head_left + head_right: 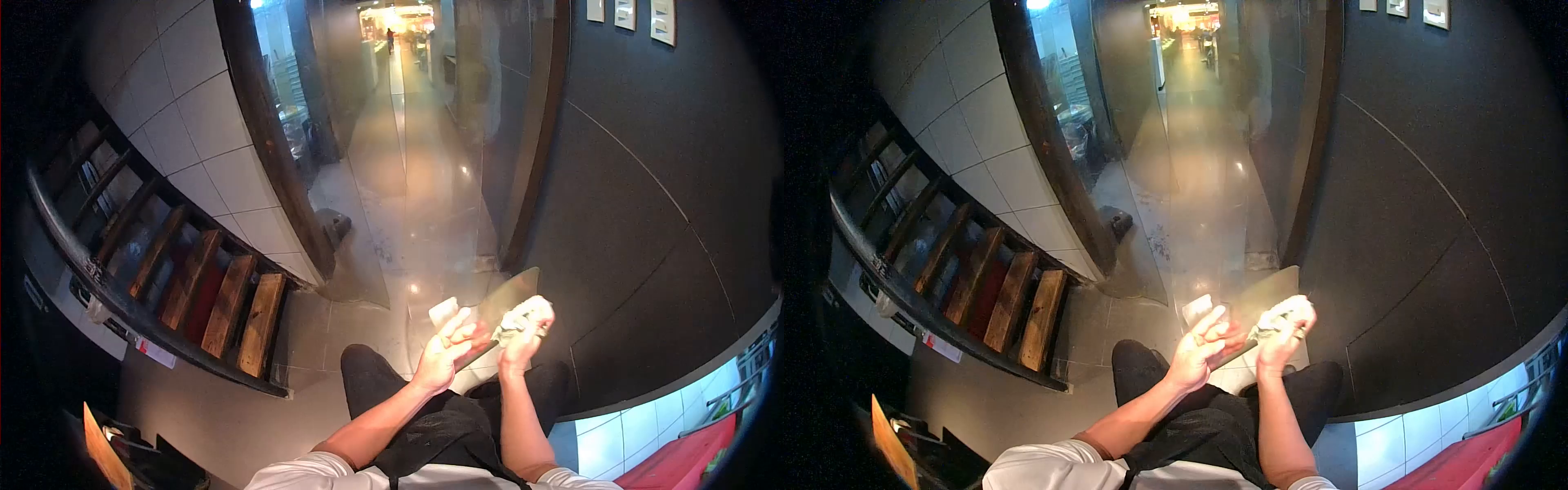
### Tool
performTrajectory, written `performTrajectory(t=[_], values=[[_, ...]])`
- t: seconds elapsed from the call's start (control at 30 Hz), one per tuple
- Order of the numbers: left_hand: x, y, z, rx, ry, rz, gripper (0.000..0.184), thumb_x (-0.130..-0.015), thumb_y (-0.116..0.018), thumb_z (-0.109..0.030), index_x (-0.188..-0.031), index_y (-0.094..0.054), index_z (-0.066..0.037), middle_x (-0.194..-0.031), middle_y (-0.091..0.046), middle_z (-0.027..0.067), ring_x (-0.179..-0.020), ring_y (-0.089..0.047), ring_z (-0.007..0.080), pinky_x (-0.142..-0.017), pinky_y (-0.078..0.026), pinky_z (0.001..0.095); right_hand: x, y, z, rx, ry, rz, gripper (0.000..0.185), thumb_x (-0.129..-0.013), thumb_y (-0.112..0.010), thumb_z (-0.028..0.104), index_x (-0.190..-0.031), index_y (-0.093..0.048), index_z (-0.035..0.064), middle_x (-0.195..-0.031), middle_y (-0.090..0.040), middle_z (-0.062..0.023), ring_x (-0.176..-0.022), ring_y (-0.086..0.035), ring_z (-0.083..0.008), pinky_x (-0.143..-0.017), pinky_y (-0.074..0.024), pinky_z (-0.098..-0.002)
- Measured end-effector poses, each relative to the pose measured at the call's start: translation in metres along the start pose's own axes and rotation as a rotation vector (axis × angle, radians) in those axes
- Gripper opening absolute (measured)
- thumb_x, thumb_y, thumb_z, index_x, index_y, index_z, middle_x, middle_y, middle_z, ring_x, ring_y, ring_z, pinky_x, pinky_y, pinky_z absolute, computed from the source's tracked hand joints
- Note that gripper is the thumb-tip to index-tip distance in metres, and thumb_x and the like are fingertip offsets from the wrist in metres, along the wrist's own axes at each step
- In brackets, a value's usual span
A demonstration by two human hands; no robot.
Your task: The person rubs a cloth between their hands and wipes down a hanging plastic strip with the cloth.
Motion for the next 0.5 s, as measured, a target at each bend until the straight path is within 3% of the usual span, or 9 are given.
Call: performTrajectory(t=[0.03,0.07,0.17,0.23,0.3,0.37,0.43,0.5], values=[[0.001,-0.008,-0.001,0.051,-0.016,0.110,0.075,-0.095,-0.058,-0.012,-0.158,-0.018,-0.005,-0.149,-0.045,0.0221,-0.131,-0.052,0.0338,-0.113,-0.039,0.0487,0.008,-0.009,-0.016,-0.021,-0.133,0.090,0.046,-0.109,-0.035,0.046,-0.130,-0.045,0.0066,-0.126,-0.057,-0.0084,-0.108,-0.056,-0.0181,-0.099,-0.0430,-0.0344],[0.007,-0.027,-0.004,0.070,-0.013,0.310,0.072,-0.100,-0.055,-0.035,-0.157,-0.023,-0.004,-0.152,-0.041,0.0206,-0.136,-0.046,0.0321,-0.116,-0.033,0.0506,0.019,-0.017,-0.032,-0.029,-0.264,0.176,0.045,-0.109,-0.035,0.045,-0.130,-0.046,0.0058,-0.126,-0.057,-0.0077,-0.110,-0.056,-0.0187,-0.101,-0.0430,-0.0353],[0.011,-0.038,-0.032,0.521,-0.027,0.514,0.077,-0.100,-0.045,-0.054,-0.156,-0.026,-0.004,-0.158,-0.034,0.0174,-0.140,-0.041,0.0308,-0.118,-0.029,0.0487,0.045,-0.049,-0.039,-0.158,-0.388,0.361,0.052,-0.109,-0.033,0.044,-0.138,-0.043,0.0024,-0.133,-0.055,-0.0092,-0.121,-0.054,-0.0210,-0.106,-0.0399,-0.0348],[-0.002,0.010,-0.016,-0.074,-0.147,-0.076,0.074,-0.104,-0.034,-0.057,-0.154,-0.031,-0.003,-0.158,-0.034,0.0118,-0.142,-0.038,0.0266,-0.119,-0.028,0.0412,0.076,-0.099,0.016,-0.061,-0.180,0.555,0.054,-0.108,-0.034,0.040,-0.144,-0.040,0.0006,-0.143,-0.050,-0.0117,-0.132,-0.048,-0.0236,-0.113,-0.0346,-0.0353],[0.008,0.048,0.004,-0.060,-0.078,-0.373,0.070,-0.106,-0.030,-0.054,-0.151,-0.035,-0.001,-0.154,-0.041,0.0123,-0.140,-0.041,0.0248,-0.118,-0.030,0.0397,0.103,-0.102,-0.011,-0.108,-0.367,0.587,0.051,-0.106,-0.036,0.035,-0.143,-0.042,0.0001,-0.142,-0.051,-0.0142,-0.132,-0.047,-0.0268,-0.113,-0.0342,-0.0379],[0.004,0.056,0.002,0.110,-0.131,-0.311,0.065,-0.107,-0.032,-0.051,-0.149,-0.040,-0.002,-0.148,-0.048,0.0103,-0.133,-0.048,0.0228,-0.115,-0.035,0.0370,0.124,-0.099,-0.038,-0.153,-0.542,0.615,0.049,-0.104,-0.039,0.030,-0.141,-0.045,-0.0004,-0.142,-0.051,-0.0167,-0.132,-0.047,-0.0300,-0.113,-0.0337,-0.0405],[0.006,0.070,0.001,0.270,-0.168,-0.297,0.063,-0.107,-0.033,-0.051,-0.146,-0.044,-0.003,-0.142,-0.054,0.0098,-0.127,-0.053,0.0226,-0.112,-0.039,0.0361,0.129,-0.099,-0.045,-0.012,-0.483,0.724,0.045,-0.101,-0.043,0.025,-0.137,-0.050,-0.0009,-0.140,-0.053,-0.0192,-0.131,-0.048,-0.0335,-0.113,-0.0336,-0.0430],[0.010,0.080,-0.007,0.416,-0.207,-0.322,0.065,-0.106,-0.033,-0.054,-0.141,-0.049,-0.002,-0.136,-0.059,0.0106,-0.123,-0.057,0.0243,-0.110,-0.041,0.0370,0.123,-0.123,-0.011,0.295,-0.127,0.880,0.037,-0.096,-0.048,0.017,-0.126,-0.059,-0.0016,-0.132,-0.057,-0.0229,-0.126,-0.051,-0.0385,-0.112,-0.0345,-0.0466]])
Point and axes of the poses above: each hand's wrist, its own x-axis away from the middle knuckle, its own y-axis out of the back of the hand, z = x × y, the point moved 10 cm from there along -x, towards the middle knuckle
